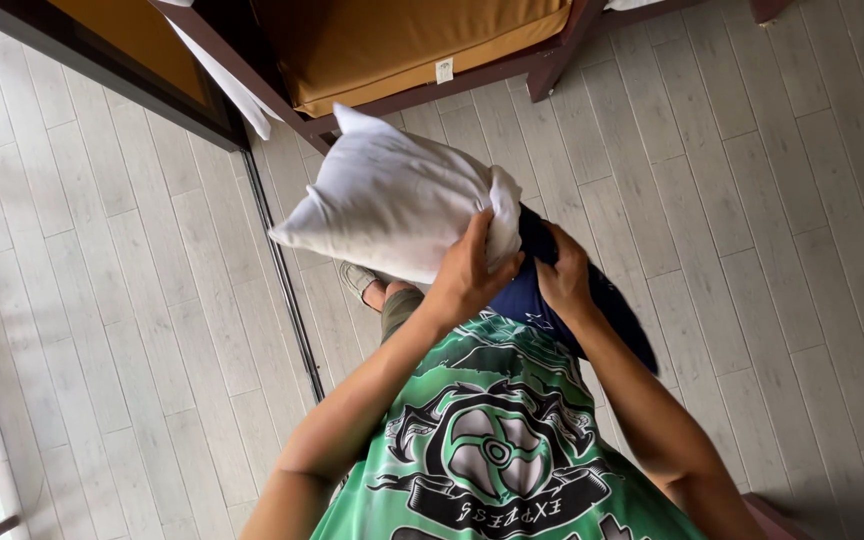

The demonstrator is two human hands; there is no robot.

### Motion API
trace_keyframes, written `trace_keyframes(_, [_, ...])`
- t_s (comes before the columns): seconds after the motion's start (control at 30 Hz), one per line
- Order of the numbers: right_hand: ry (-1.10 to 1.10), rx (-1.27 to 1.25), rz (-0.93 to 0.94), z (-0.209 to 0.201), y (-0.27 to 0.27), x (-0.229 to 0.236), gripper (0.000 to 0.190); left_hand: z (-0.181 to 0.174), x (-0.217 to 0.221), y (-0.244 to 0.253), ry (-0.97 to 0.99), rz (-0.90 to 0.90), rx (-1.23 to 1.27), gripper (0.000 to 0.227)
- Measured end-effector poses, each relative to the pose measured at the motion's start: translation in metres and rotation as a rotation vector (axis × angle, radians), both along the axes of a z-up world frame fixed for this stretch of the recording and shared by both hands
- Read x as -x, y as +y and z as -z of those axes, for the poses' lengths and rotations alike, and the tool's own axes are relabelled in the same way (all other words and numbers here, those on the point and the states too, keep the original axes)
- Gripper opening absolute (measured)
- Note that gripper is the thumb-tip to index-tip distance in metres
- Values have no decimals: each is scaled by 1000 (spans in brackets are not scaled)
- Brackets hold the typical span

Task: Putting a white pillowcase onto a blue patterned pillow.

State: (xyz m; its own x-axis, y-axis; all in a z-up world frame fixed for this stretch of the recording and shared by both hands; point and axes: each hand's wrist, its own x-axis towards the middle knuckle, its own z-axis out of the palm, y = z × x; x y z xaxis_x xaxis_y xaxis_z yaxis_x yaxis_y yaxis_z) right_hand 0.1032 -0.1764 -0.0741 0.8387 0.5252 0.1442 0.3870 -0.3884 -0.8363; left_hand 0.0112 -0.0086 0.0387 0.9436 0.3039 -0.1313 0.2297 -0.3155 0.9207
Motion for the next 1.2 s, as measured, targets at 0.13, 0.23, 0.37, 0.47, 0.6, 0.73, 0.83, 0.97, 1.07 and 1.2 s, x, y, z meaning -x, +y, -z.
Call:
trace_keyframes(0.13, [213, -42, 118, -37, 14, -21, 18, -21, 24, -22, -176, -92, -228, 70])
trace_keyframes(0.23, [301, -76, 212, -62, 23, -30, 17, 10, 38, -26, -157, -119, -54, 38])
trace_keyframes(0.37, [329, -131, 127, -93, 30, -27, 12, 17, 28, -17, -182, -191, -154, 43])
trace_keyframes(0.47, [310, -131, 82, -98, 26, -30, 13, 12, 20, -9, -242, -215, -226, 34])
trace_keyframes(0.6, [252, -84, 51, -96, 5, -52, 13, 4, 23, -1, -298, 48, 7, 30])
trace_keyframes(0.73, [260, -30, -41, -113, -6, -35, 30, -23, 26, 39, -498, -33, -387, 26])
trace_keyframes(0.83, [252, -57, -175, -98, -17, -26, 32, -32, 20, 67, -497, -163, -959, 54])
trace_keyframes(0.97, [215, -65, -322, -102, -7, -4, 27, -9, 2, 112, -567, -128, -1143, 33])
trace_keyframes(1.07, [121, 1, -403, -105, -9, 2, 25, 3, -2, 126, -700, -105, -1125, 46])
trace_keyframes(1.2, [18, 30, -618, -154, -5, -21, 44, -19, 6, 112, -823, -84, -949, 49])
